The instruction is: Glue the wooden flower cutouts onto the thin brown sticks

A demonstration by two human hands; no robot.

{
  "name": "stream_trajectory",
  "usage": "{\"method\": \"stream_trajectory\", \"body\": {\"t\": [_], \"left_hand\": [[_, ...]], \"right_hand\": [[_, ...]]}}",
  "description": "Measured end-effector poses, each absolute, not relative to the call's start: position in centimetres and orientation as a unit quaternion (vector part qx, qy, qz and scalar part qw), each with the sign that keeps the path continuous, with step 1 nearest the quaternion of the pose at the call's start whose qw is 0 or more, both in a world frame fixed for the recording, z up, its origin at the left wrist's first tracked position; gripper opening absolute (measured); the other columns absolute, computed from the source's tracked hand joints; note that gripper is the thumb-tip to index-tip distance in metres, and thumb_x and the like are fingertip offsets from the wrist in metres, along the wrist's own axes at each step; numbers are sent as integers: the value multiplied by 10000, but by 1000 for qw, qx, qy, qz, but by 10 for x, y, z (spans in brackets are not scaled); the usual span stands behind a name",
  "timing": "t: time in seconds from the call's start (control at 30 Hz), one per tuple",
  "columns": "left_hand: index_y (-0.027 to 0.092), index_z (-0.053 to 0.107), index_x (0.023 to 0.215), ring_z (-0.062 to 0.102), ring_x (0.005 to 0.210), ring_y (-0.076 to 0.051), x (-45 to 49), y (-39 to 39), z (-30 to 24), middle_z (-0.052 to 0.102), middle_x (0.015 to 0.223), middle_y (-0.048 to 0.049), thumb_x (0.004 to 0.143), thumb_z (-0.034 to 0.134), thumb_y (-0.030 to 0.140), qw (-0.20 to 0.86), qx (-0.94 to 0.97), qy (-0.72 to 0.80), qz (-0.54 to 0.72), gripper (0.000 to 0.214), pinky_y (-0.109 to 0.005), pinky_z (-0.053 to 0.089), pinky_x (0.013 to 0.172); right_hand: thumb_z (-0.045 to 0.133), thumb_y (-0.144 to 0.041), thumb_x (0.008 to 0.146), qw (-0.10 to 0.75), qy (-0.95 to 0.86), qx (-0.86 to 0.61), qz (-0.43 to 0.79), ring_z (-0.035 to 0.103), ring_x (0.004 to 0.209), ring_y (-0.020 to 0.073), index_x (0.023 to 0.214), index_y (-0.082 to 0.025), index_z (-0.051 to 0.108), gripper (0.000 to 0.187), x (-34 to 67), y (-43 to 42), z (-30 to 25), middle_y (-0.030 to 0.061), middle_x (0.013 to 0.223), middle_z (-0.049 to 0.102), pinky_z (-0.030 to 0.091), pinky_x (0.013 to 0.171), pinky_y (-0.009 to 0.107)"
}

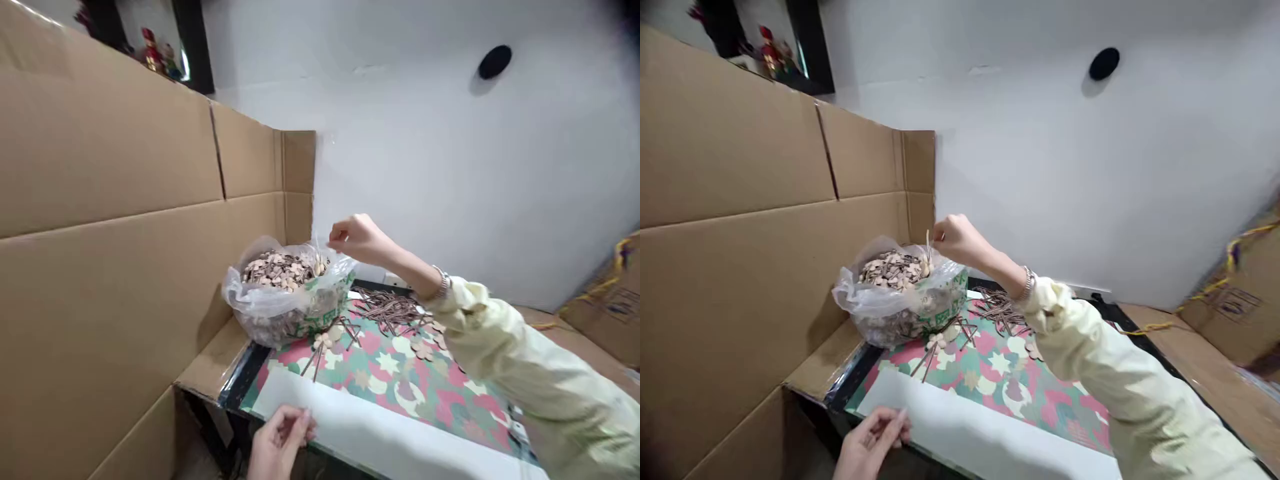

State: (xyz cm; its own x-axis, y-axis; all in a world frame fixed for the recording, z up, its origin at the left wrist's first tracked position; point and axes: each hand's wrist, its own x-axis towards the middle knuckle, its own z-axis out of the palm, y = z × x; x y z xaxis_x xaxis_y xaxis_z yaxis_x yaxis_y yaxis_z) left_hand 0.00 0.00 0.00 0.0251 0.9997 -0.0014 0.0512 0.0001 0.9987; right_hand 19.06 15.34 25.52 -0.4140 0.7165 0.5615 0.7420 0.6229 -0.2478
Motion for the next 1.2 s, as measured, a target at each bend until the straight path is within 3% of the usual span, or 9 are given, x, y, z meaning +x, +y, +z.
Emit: {"method": "stream_trajectory", "body": {"t": [0.17,0.33,0.5,0.6,0.67,0.8,0.9,1.07,1.2], "left_hand": [[172,625,699,608,671,-171,21,31,29,661,678,-27,761,605,442,424,549,515,502,277,-241,474,655],[183,618,767,626,689,-168,26,37,54,682,729,-30,796,574,419,362,545,518,551,241,-239,493,659],[184,618,909,632,885,-183,15,92,104,681,958,-60,848,510,345,103,578,523,618,203,-268,480,813],[167,597,1081,547,1107,-200,8,144,131,621,1173,-96,876,422,222,-7,662,606,441,275,-299,397,952],[156,647,1028,594,1037,-246,6,173,140,671,1080,-121,817,506,213,17,685,625,374,260,-327,432,896],[186,706,894,644,922,-289,6,204,139,707,958,-136,716,616,261,56,696,654,291,213,-336,471,774],[196,717,795,648,912,-290,10,210,133,707,939,-136,663,644,213,63,695,673,245,152,-328,466,767],[200,722,736,641,929,-301,11,213,127,708,924,-140,643,645,171,64,694,680,228,124,-347,458,789],[171,711,840,644,913,-275,8,215,135,707,928,-134,716,601,201,70,698,655,282,169,-344,461,809]], "right_hand": [[582,-98,656,260,-842,-472,-11,526,557,103,617,-112,671,98,204,181,228,18,567,607,355,518,213],[575,-105,716,224,-864,-450,31,579,616,112,735,-99,678,105,162,226,230,36,677,660,396,545,194],[620,-203,805,106,-883,-442,115,613,634,122,776,-98,647,112,127,251,220,16,714,652,487,596,230],[545,-298,887,72,-876,-454,146,617,782,141,984,-123,602,208,124,257,212,39,949,631,525,688,304],[534,-308,894,70,-868,-463,164,611,840,159,1049,-131,583,240,128,260,210,52,1026,610,526,719,324],[604,-251,841,115,-855,-464,203,626,698,132,870,-100,634,157,142,262,214,32,810,656,522,627,268],[653,-138,733,226,-833,-459,209,623,597,132,660,-89,645,88,159,263,231,32,597,648,482,534,211],[556,-94,752,418,-760,-454,203,639,631,109,704,-75,622,83,212,264,281,100,720,690,453,495,163],[629,-68,673,407,-731,-446,318,648,575,135,602,-92,613,77,239,257,287,106,649,692,478,461,178]]}}
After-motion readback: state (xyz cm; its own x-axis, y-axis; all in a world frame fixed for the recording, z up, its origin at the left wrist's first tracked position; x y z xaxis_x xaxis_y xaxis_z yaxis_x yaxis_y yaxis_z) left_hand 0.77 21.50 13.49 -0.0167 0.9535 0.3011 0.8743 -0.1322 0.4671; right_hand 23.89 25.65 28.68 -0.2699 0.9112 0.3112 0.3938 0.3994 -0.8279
